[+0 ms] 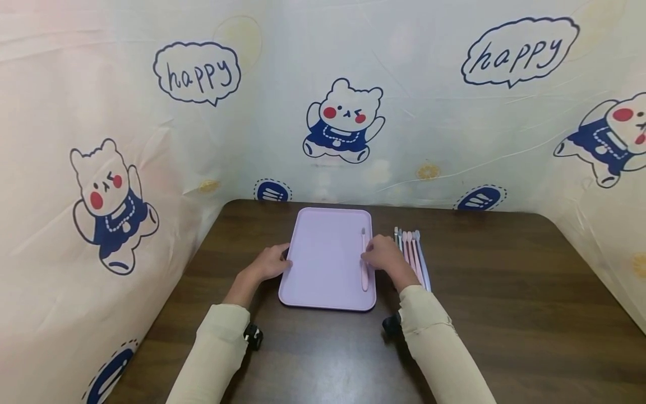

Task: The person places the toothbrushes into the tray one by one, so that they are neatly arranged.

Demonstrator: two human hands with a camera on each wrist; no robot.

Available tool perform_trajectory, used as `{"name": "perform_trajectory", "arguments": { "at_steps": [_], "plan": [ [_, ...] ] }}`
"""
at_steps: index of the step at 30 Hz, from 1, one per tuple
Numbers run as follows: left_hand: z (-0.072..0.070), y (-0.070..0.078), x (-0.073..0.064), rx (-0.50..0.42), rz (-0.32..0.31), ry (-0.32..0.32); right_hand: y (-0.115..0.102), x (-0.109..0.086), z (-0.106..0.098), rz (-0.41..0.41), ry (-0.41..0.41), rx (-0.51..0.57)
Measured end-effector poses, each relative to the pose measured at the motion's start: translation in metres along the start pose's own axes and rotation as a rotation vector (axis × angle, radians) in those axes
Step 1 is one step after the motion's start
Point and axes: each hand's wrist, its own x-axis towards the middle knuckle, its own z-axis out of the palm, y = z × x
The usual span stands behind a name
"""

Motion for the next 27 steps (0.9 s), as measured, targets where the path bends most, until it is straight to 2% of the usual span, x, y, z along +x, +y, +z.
{"name": "perform_trajectory", "arguments": {
  "at_steps": [11, 14, 18, 23, 27],
  "plan": [
    [0.001, 0.001, -0.001, 0.001, -0.017, 0.008, 0.026, -0.013, -0.01, -0.098, -0.047, 0.246],
    [0.002, 0.0, -0.001, 0.008, -0.019, 0.008, 0.035, -0.016, -0.016, -0.152, -0.083, 0.269],
    [0.002, -0.002, 0.0, 0.007, -0.016, 0.009, 0.044, -0.018, -0.028, -0.183, -0.119, 0.288],
    [0.002, -0.001, 0.002, -0.008, -0.012, 0.009, 0.054, -0.022, -0.041, -0.171, -0.123, 0.306],
    [0.003, -0.002, 0.001, -0.01, -0.009, 0.004, 0.064, -0.026, -0.047, -0.145, -0.083, 0.269]
  ]
}}
